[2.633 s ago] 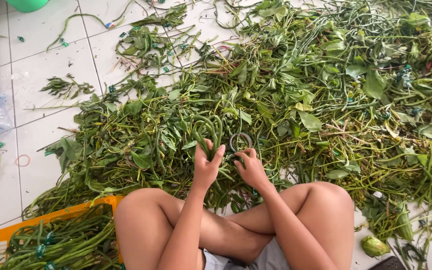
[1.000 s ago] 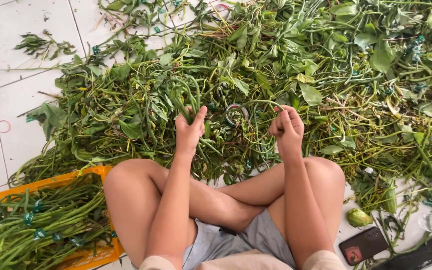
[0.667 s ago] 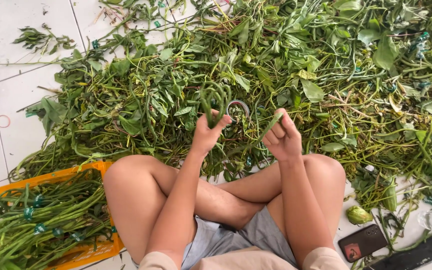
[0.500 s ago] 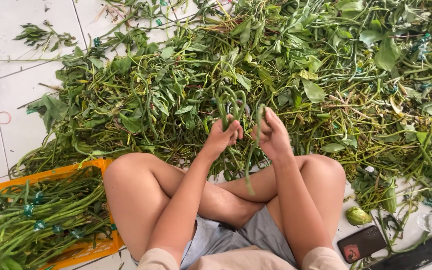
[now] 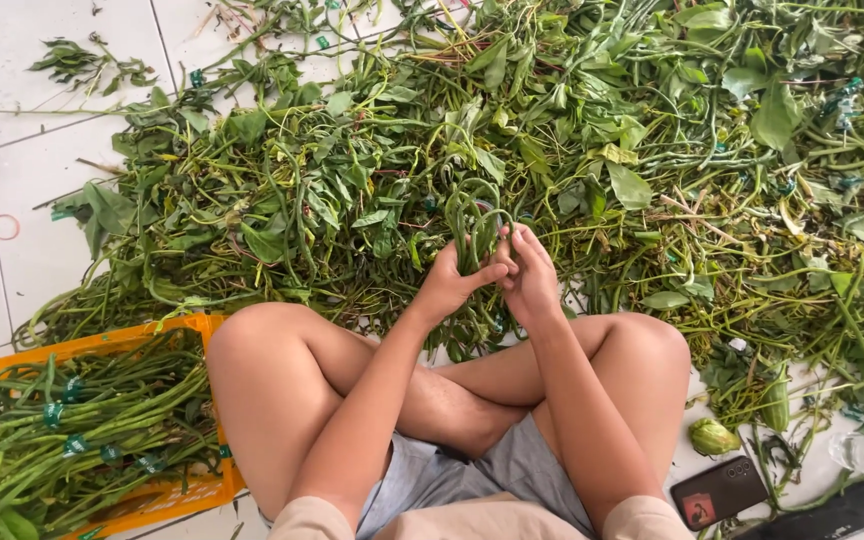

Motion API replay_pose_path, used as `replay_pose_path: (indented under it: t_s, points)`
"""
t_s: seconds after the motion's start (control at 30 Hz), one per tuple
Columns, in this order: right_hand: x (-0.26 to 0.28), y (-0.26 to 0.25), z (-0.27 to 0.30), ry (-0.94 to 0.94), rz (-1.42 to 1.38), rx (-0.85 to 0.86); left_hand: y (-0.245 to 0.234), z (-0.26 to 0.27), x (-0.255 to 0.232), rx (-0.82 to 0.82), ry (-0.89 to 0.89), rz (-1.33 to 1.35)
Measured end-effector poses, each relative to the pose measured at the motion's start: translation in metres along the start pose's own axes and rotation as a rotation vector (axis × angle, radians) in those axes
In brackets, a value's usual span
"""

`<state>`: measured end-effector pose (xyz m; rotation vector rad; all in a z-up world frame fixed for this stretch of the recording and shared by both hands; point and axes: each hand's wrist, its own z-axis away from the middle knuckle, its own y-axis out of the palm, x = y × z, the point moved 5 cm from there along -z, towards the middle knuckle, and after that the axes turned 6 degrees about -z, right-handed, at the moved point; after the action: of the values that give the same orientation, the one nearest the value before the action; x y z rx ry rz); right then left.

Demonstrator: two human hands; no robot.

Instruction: Selecting leafy vegetable stems from a pile, securing them into bunches with rubber bands, and trimming the ends with scissors.

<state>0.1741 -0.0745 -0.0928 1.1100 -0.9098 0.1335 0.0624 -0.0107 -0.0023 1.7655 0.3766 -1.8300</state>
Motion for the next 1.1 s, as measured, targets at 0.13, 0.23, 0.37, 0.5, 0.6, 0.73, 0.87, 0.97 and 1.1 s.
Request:
replay_pose_path:
  t_s: [0.13, 0.23, 0.37, 0.5, 0.6, 0.73, 0.87, 0.97, 1.1]
  points:
    - [0.008, -0.006, -0.003, -0.008, -0.049, 0.016, -0.021, -0.02, 0.056, 0.012, -0.049, -0.031]
    - [0.009, -0.011, -0.003, 0.019, -0.135, -0.005, -0.032, -0.029, 0.1, 0.016, -0.057, -0.113]
    - [0.015, -0.005, -0.002, 0.009, -0.247, 0.062, -0.027, -0.025, 0.093, 0.095, -0.066, -0.141]
    - [0.011, -0.022, -0.01, -0.021, -0.026, 0.1, -0.031, -0.027, 0.078, -0.044, -0.06, -0.114]
    - [0.003, -0.024, -0.013, -0.02, 0.543, 0.111, -0.058, -0.052, 0.134, -0.179, -0.053, -0.088]
    - [-0.009, 0.001, -0.003, 0.026, 0.703, 0.233, -0.065, -0.037, 0.11, -0.349, -0.076, 0.023]
    - [-0.021, 0.029, 0.019, 0.06, 0.999, 0.361, -0.073, -0.032, 0.113, -0.518, -0.1, 0.094]
    - [-0.027, 0.034, 0.025, 0.087, 1.069, 0.373, -0.08, -0.037, 0.131, -0.577, -0.121, 0.049]
    - [-0.02, 0.046, 0.027, 0.122, 1.053, 0.391, -0.081, -0.03, 0.125, -0.638, -0.172, 0.02]
